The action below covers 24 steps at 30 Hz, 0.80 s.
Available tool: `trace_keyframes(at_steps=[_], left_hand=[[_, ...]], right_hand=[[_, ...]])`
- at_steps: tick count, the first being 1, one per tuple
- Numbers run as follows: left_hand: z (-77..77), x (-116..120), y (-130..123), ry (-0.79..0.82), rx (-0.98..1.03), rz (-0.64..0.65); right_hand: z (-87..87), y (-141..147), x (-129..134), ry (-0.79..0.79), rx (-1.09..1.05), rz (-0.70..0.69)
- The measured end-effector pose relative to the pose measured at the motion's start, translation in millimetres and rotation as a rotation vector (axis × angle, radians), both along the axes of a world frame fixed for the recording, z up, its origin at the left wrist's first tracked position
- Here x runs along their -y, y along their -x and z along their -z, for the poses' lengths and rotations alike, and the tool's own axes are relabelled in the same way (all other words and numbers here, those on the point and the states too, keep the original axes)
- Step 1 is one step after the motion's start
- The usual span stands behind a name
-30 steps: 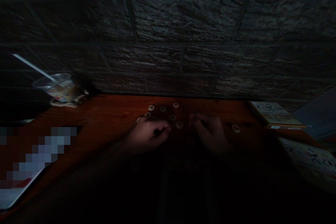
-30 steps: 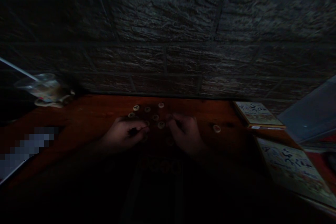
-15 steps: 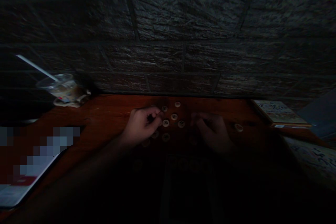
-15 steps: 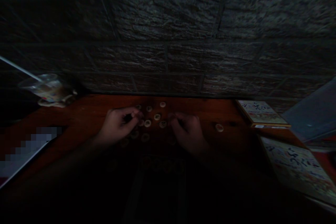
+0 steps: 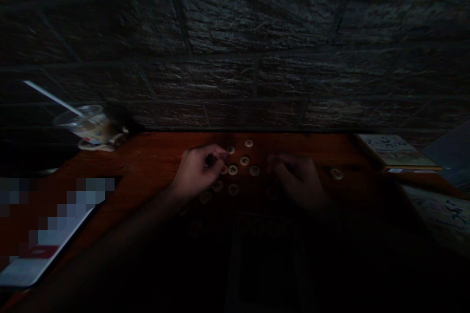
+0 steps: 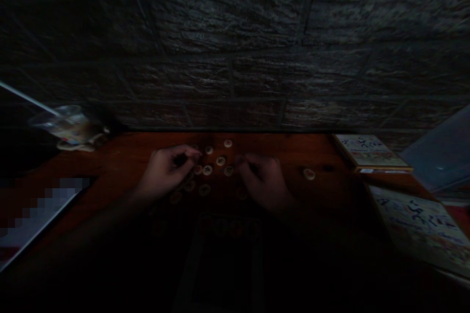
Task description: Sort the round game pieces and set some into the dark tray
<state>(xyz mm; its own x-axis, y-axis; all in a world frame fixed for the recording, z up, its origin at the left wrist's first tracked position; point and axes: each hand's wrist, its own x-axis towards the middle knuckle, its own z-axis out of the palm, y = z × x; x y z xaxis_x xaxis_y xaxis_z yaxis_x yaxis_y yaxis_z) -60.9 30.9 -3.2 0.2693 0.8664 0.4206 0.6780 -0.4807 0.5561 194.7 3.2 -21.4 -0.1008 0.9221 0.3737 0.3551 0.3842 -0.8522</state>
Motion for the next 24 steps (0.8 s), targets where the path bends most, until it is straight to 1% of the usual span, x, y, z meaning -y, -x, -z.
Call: trace_keyframes(at_steps=[6, 10, 14, 24], left_hand=[[-0.1, 1.1, -2.4, 0.008, -0.024, 0.043], [2.5, 1.2, -3.2, 0.018, -0.01, 0.064], [4.7, 1.3, -3.2, 0.017, -0.023, 0.075], [3.4, 3.8, -4.1, 0.053, -0.044, 0.093]], right_hand=[[1.7, 0.3, -1.7, -0.003, -0.016, -0.008], [1.3, 0.4, -2.6, -0.015, -0.001, -0.009], [-0.8, 0.8, -1.5, -0.011, -0.023, -0.018], [-0.3, 0.8, -1.7, -0.012, -0.001, 0.005]])
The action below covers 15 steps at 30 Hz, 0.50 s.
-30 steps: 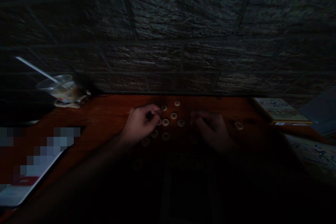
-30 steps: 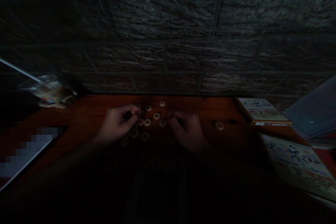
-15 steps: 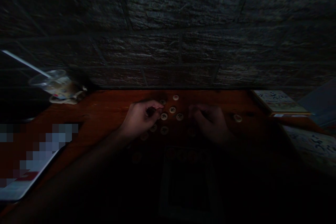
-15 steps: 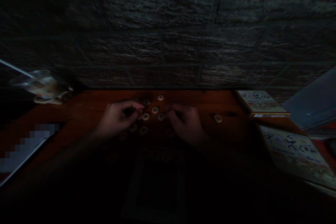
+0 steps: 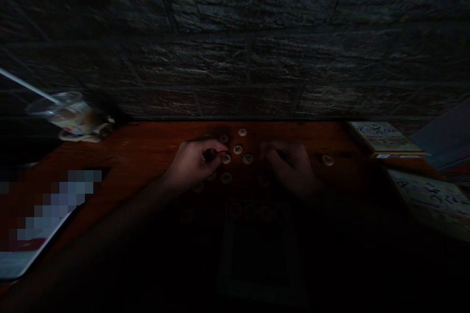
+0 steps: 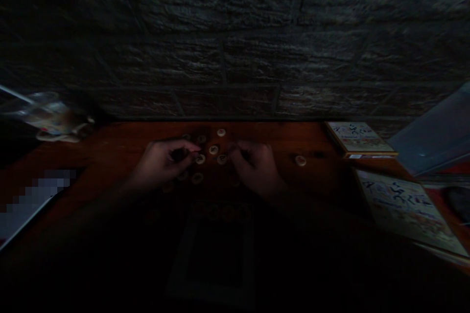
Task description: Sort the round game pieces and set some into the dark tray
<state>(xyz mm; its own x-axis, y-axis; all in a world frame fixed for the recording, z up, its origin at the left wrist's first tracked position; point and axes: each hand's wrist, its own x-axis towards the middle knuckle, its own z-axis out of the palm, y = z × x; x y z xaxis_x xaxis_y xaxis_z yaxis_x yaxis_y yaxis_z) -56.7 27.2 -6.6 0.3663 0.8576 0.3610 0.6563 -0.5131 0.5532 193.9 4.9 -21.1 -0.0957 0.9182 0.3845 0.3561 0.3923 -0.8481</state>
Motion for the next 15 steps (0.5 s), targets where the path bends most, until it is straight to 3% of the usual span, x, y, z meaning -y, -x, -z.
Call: trace_keyframes(at_steps=[15], left_hand=[[-1.1, -1.7, 1.4, 0.033, 0.006, 0.016]], right_hand=[[-1.0, 0.0, 1.1, 0.0, 0.009, -0.005]])
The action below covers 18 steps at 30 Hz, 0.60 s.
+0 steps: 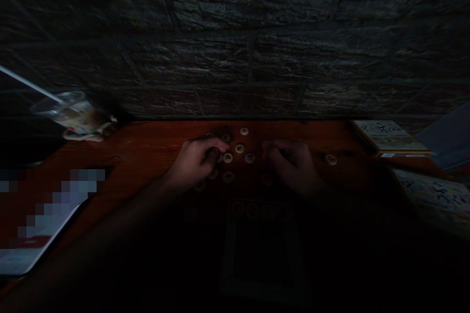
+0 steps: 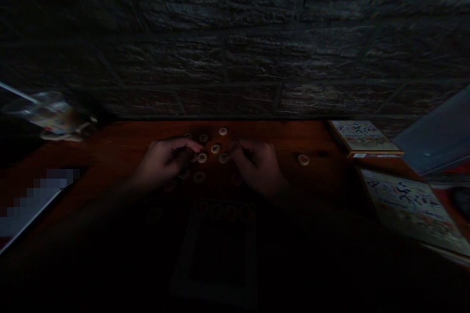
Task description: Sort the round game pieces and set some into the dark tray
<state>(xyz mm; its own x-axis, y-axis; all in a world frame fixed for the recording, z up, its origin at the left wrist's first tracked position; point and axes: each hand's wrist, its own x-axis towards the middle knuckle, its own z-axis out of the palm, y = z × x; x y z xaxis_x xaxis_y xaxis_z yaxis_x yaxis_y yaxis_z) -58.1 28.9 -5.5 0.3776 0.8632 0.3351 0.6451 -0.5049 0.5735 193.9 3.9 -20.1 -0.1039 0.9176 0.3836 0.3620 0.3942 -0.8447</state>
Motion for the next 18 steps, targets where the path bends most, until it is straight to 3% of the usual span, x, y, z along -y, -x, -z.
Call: trace_keyframes(at_steps=[6, 13, 18], left_hand=[[-0.5, -3.5, 4.3, -0.016, 0.129, -0.083], [-2.5, -6.4, 7.8, -0.051, 0.231, -0.099], [-5.4, -9.6, 11.7, -0.064, 0.269, -0.138]], right_hand=[[-1.7, -0.2, 0.4, -0.01, -0.066, 0.019], [-4.5, 0.0, 0.5, 0.02, -0.43, 0.119], [-5.6, -3.5, -4.5, -0.043, -0.453, 0.167]])
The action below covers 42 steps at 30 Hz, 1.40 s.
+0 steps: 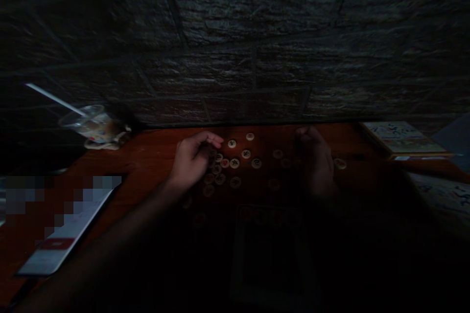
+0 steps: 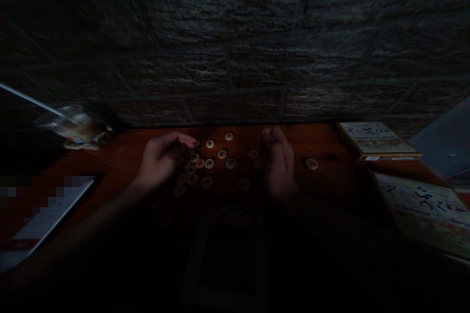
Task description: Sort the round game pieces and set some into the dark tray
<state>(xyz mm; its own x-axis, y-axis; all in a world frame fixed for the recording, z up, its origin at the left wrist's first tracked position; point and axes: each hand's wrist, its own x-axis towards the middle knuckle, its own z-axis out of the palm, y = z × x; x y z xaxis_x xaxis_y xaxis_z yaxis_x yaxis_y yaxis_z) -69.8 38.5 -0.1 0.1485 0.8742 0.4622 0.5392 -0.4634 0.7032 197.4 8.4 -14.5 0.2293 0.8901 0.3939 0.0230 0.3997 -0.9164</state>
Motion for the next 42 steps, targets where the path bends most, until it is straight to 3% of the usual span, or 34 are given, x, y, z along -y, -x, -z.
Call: trace_keyframes(at_steps=[9, 15, 17, 19, 21, 25, 29, 33, 36, 42], left_hand=[[-1.7, -6.1, 11.2, -0.045, 0.049, -0.042], [-7.9, -3.0, 12.0, -0.076, 0.0, 0.038], [-8.2, -0.6, 10.4, -0.101, -0.038, 0.066], [-7.1, 2.8, 7.4, -0.119, -0.087, 0.095], [-5.2, 6.9, 3.1, -0.123, -0.131, 0.123], [-1.5, 14.4, -5.3, -0.186, -0.247, 0.199], [1.9, 18.4, -8.6, -0.33, -0.364, 0.257], [3.6, 22.8, -12.8, -0.375, -0.344, 0.302], [2.9, 28.0, -20.3, -0.299, -0.289, 0.298], [4.0, 33.9, -33.3, 0.039, -0.155, 0.254]], right_hand=[[6.3, -7.5, -12.4, -0.075, 0.003, 0.038], [-29.5, -15.4, -12.4, 0.004, 0.138, 0.065], [-45.1, -20.8, -10.5, 0.072, 0.328, -0.081], [-57.1, -25.9, -6.9, 0.196, 0.729, -0.328], [-63.7, -28.3, -1.8, 0.294, 1.012, -0.458], [-62.3, -22.0, 9.4, 0.36, 1.229, -0.576], [-53.0, -14.8, 17.2, 0.285, 1.349, -0.53], [-43.7, -14.6, 16.5, 0.201, 1.317, -0.517], [-36.3, -11.0, 10.7, 0.18, 1.198, -0.484], [-15.5, 1.4, 0.8, 0.217, 0.612, -0.445]])
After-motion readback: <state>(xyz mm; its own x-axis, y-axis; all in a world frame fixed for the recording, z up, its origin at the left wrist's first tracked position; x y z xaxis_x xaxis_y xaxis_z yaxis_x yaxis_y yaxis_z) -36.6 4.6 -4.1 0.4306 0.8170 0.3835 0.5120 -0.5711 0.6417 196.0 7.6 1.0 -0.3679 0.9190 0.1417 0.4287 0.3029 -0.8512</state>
